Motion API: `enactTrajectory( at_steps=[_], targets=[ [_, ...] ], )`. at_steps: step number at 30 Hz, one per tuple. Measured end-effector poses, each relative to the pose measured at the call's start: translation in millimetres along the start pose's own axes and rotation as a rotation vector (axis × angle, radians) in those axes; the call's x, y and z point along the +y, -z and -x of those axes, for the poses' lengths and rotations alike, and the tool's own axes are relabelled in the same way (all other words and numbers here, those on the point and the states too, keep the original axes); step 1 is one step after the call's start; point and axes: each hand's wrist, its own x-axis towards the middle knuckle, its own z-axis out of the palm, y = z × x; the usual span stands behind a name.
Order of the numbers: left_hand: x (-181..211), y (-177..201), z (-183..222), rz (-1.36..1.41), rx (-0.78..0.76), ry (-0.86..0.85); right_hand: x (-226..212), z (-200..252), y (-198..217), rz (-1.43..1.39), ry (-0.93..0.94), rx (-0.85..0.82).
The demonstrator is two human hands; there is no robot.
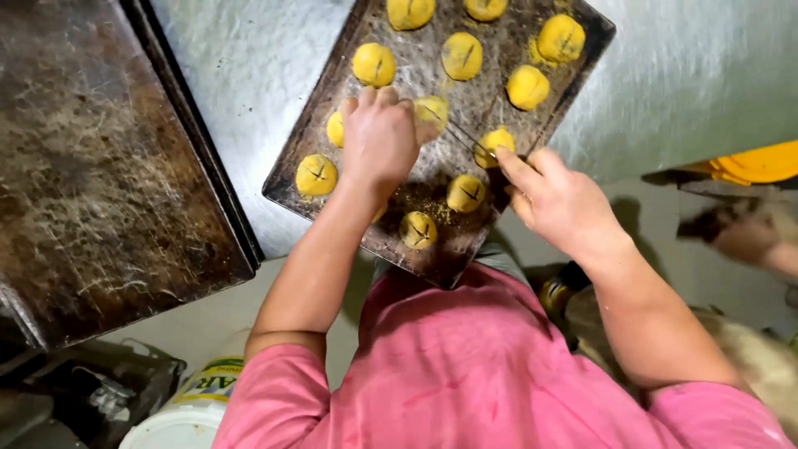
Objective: Scoring dough balls on baking trays using a knife
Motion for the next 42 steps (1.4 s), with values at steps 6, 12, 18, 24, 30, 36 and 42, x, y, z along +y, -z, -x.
enactTrajectory(
  at_steps=[6,12,18,24,30,36,42],
  targets=[
    [-41.0,15.3,-27.7,-0.199,0.233,0.134,-40.7,-137.1,33.7,-0.249,-0.149,-0.346],
    [-48.1,20.4,-52.5,-0.264,0.057,0.13,-64.5,-171.6,71.6,-0.261,-0.31,-0.646],
    [-32.0,30.0,-42.8,-0.217,0.191,-0.014,35.8,-73.6,17.3,0.057,0.173,-0.018],
    [32.9,-34.7,-101.2,-0.202,0.229,-0.099,38.9,-126.0,25.1,-0.013,-0.117,-0.339],
    [12.1,-75.0,-135.5,-0.418,0.306,-0.025,77.9,-29.4,31.9,0.005,-0.091,-0.21],
    [87.7,-42.2,-64.9,-0.247,0.243,0.047,114.5,-7.9,53.1,-0.297,-0.042,-0.079],
    [134.4,-103.7,-96.6,-0.37,0.303,0.184,142.1,-33.9,6.4,-0.114,0.151,0.024]
  ],
)
